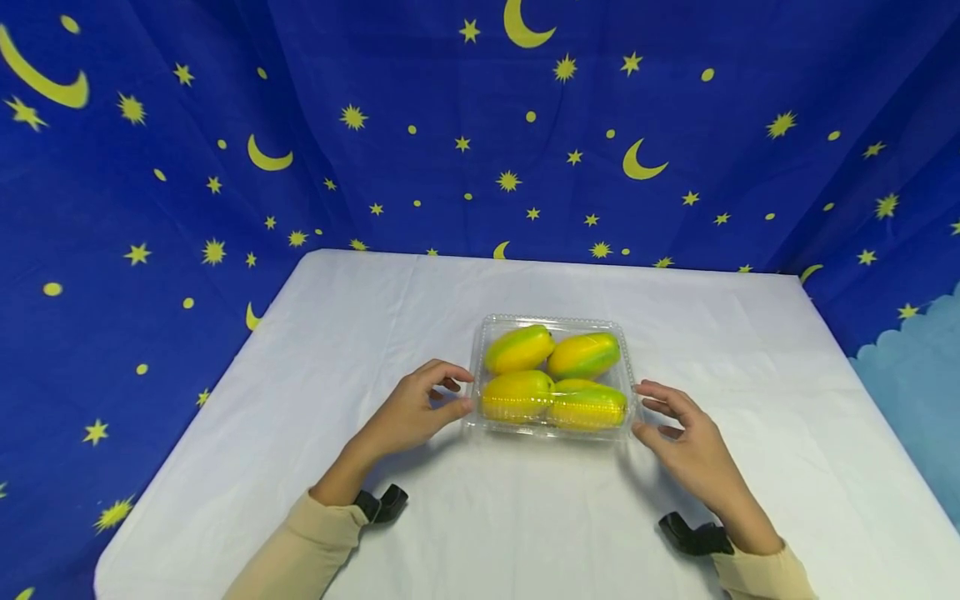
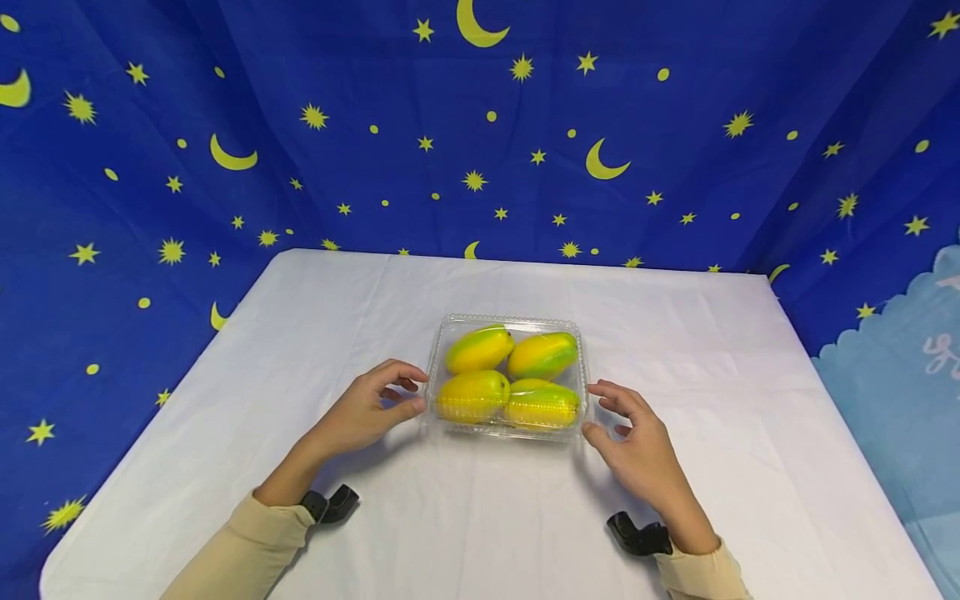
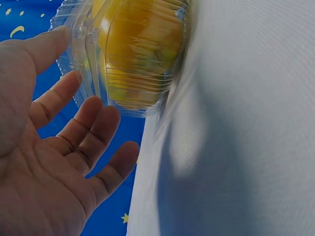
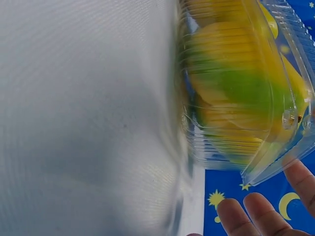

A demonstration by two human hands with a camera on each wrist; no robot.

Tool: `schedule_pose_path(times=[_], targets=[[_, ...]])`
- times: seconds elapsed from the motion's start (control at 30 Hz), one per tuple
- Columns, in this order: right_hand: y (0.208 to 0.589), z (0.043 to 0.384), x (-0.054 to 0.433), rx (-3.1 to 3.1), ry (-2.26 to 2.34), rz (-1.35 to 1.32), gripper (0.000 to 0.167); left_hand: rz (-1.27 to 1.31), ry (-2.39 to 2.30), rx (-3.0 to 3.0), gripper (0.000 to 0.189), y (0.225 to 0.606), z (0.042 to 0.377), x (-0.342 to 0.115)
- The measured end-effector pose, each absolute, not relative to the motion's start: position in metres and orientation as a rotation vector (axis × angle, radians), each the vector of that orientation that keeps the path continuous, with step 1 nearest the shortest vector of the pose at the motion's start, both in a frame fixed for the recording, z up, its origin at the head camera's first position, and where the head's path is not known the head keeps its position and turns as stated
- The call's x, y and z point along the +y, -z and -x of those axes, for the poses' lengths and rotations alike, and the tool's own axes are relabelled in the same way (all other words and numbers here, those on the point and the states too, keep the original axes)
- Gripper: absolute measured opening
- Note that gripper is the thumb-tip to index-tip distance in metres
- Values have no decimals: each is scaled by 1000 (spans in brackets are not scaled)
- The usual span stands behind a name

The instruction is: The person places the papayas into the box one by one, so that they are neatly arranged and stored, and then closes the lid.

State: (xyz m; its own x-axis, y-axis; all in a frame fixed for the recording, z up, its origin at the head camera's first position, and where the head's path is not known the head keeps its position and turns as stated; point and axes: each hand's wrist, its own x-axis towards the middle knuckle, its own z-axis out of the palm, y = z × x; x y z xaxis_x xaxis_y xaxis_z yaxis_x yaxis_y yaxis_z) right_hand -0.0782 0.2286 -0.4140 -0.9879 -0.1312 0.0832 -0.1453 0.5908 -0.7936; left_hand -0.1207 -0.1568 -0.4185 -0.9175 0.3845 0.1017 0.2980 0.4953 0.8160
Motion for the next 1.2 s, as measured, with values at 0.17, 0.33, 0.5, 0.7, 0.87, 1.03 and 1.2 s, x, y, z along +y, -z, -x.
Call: schedule_pose_path(times=[0.17, 0.33, 0.5, 0.7, 0.87, 1.03, 1.2], targets=[[415, 81, 230, -2823, -1445, -196, 47, -606, -1402, 2622, 35, 420, 122, -157], [418, 84, 234, -2811, -1621, -206, 48, -591, -1420, 2584, 39, 420, 122, -158], [420, 87, 235, -2765, -1893, -157, 56, -531, -1455, 2529, 38, 421, 123, -159], [417, 89, 234, -2729, -2019, -107, 59, -509, -1462, 2504, 40, 423, 123, -161], [416, 88, 233, -2696, -2067, -94, 60, -536, -1478, 2478, 39, 423, 123, -160], [418, 88, 233, -2670, -2090, -88, 59, -557, -1495, 2417, 40, 423, 123, -159], [419, 88, 234, -2655, -2107, -83, 57, -531, -1513, 2346, 42, 422, 123, -156]])
